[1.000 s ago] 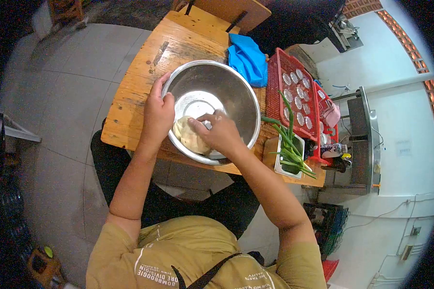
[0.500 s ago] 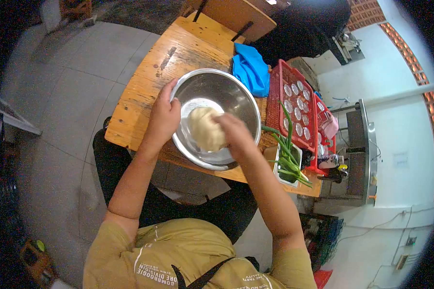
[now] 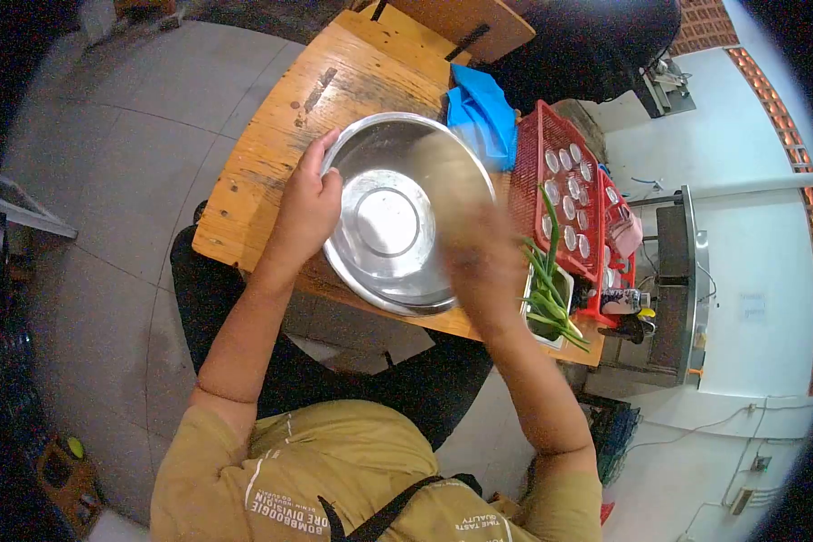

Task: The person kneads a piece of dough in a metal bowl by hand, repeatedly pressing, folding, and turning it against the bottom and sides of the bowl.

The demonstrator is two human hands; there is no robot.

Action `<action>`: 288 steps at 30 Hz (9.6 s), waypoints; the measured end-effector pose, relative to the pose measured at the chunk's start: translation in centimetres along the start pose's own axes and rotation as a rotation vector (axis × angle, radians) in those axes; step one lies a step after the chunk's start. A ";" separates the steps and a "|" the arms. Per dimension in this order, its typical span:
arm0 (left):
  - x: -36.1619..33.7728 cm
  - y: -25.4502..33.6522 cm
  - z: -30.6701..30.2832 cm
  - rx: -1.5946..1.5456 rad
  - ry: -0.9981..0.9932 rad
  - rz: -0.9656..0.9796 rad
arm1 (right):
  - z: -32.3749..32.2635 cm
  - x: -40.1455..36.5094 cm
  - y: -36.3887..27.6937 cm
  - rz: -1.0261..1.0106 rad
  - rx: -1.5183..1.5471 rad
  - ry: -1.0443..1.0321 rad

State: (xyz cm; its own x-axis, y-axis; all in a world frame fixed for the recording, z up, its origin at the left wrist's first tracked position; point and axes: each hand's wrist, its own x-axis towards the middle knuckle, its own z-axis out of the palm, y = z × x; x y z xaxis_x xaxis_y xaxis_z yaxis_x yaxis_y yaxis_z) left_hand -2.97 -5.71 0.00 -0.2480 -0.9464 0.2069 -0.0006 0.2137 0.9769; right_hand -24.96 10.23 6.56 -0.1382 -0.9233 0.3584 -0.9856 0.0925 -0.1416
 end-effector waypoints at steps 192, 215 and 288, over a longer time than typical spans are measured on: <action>0.1 -0.2 3.4 -0.118 -0.068 -0.060 | 4.6 3.2 -2.3 0.047 0.025 -0.628; 0.0 0.5 3.6 -0.218 -0.176 -0.085 | 9.8 4.0 -3.0 -0.535 0.215 -0.311; -1.4 0.9 3.6 -0.141 -0.161 -0.077 | 0.6 5.6 -2.5 0.119 0.349 -0.691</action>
State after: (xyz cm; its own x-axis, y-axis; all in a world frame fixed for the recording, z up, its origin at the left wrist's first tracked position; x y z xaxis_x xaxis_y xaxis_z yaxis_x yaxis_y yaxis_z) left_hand -6.10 -3.33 0.42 -0.4034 -0.9056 0.1308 0.1066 0.0955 0.9897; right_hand -23.21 4.57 8.41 -0.0360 -0.9478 -0.3168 -0.8642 0.1887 -0.4664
